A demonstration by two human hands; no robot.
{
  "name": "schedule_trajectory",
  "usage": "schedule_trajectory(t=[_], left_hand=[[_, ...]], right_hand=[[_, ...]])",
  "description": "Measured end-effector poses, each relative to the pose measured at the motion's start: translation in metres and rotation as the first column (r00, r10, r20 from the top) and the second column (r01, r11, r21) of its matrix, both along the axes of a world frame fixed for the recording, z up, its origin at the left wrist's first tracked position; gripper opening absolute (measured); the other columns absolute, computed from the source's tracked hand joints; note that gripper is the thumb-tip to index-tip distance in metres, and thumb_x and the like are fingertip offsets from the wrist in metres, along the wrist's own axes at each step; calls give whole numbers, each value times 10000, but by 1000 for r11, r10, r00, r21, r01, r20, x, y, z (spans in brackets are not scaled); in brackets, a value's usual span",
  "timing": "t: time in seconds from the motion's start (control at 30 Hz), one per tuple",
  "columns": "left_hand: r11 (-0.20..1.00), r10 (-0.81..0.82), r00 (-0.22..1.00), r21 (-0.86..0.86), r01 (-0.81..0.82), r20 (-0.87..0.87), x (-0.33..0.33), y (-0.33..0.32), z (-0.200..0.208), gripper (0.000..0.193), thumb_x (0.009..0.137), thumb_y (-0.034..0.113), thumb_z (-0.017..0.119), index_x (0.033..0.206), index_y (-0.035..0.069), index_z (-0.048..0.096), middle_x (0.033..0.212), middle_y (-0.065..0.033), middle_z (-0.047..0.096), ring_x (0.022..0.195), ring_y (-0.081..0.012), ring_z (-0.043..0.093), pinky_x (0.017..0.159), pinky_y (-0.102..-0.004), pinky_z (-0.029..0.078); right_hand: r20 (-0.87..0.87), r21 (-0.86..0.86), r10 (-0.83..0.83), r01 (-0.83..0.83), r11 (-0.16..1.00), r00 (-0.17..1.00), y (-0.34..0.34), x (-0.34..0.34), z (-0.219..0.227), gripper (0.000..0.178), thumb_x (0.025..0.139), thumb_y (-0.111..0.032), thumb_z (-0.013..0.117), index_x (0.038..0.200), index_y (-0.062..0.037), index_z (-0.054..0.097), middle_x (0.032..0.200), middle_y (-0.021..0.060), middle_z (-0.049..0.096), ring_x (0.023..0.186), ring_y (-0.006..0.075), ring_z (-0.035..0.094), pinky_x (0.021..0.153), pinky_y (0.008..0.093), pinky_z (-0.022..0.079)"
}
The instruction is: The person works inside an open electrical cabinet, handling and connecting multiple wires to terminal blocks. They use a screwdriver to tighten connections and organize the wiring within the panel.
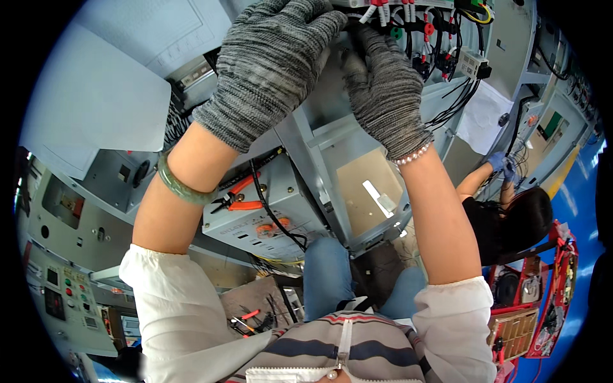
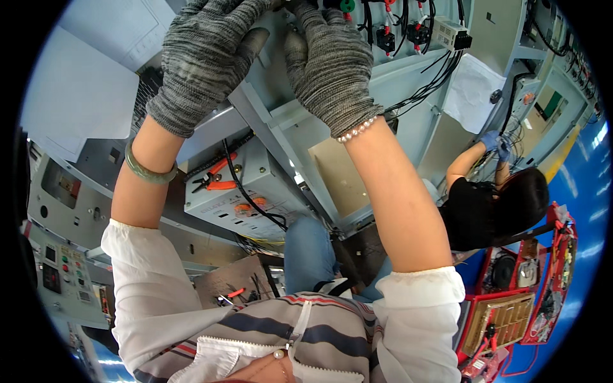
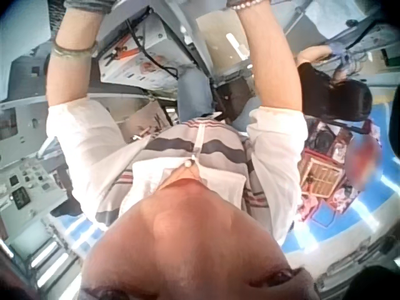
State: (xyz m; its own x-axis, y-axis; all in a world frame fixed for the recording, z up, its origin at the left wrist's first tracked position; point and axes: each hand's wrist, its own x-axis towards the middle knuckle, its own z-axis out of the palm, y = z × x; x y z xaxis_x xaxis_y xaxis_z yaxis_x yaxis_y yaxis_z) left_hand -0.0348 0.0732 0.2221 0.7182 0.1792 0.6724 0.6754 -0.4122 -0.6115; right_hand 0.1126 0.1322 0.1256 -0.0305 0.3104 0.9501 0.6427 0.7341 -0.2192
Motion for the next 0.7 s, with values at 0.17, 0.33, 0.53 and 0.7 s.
schedule_trajectory(t=[0.17, 0.33, 0.53, 0.7], left_hand=[[975, 223, 974, -14, -223, -28, 19, -2, 8, 255, 770, 178, 649, 1006, 105, 710, 1020, -117, 625, 982, -318, 568, 909, -427, 457], [957, 285, 956, -32, -288, -66, 18, -1, 10, 288, 754, 169, 640, 1032, 152, 709, 1075, -113, 616, 1030, -347, 541, 944, -451, 415], [939, 332, 915, 166, -299, -229, 19, -4, 12, 327, 759, 171, 602, 1070, 185, 702, 1121, -81, 621, 1085, -329, 523, 946, -481, 398], [911, 410, 872, 153, -382, -267, 18, -6, 16, 390, 748, 170, 587, 1127, 176, 675, 1147, -94, 618, 1104, -321, 523, 934, -490, 384]], right_hand=[[-115, -33, 131, -136, 990, 985, -1, -6, -7, 391, 891, -162, 597, 1274, -95, 560, 1038, 156, 653, 945, 305, 647, 832, 411, 520], [-151, -30, 160, -166, 986, 976, 1, -6, -9, 403, 887, -186, 597, 1276, -91, 558, 1007, 161, 642, 922, 321, 642, 824, 414, 521], [-135, -11, 56, -58, 998, 989, 2, -9, -12, 439, 874, -252, 612, 1276, -84, 556, 996, 171, 635, 913, 330, 636, 818, 427, 515], [-111, 9, 58, -58, 998, 992, -1, -11, -10, 459, 857, -284, 631, 1268, -91, 558, 983, 159, 643, 898, 327, 636, 812, 442, 506]])
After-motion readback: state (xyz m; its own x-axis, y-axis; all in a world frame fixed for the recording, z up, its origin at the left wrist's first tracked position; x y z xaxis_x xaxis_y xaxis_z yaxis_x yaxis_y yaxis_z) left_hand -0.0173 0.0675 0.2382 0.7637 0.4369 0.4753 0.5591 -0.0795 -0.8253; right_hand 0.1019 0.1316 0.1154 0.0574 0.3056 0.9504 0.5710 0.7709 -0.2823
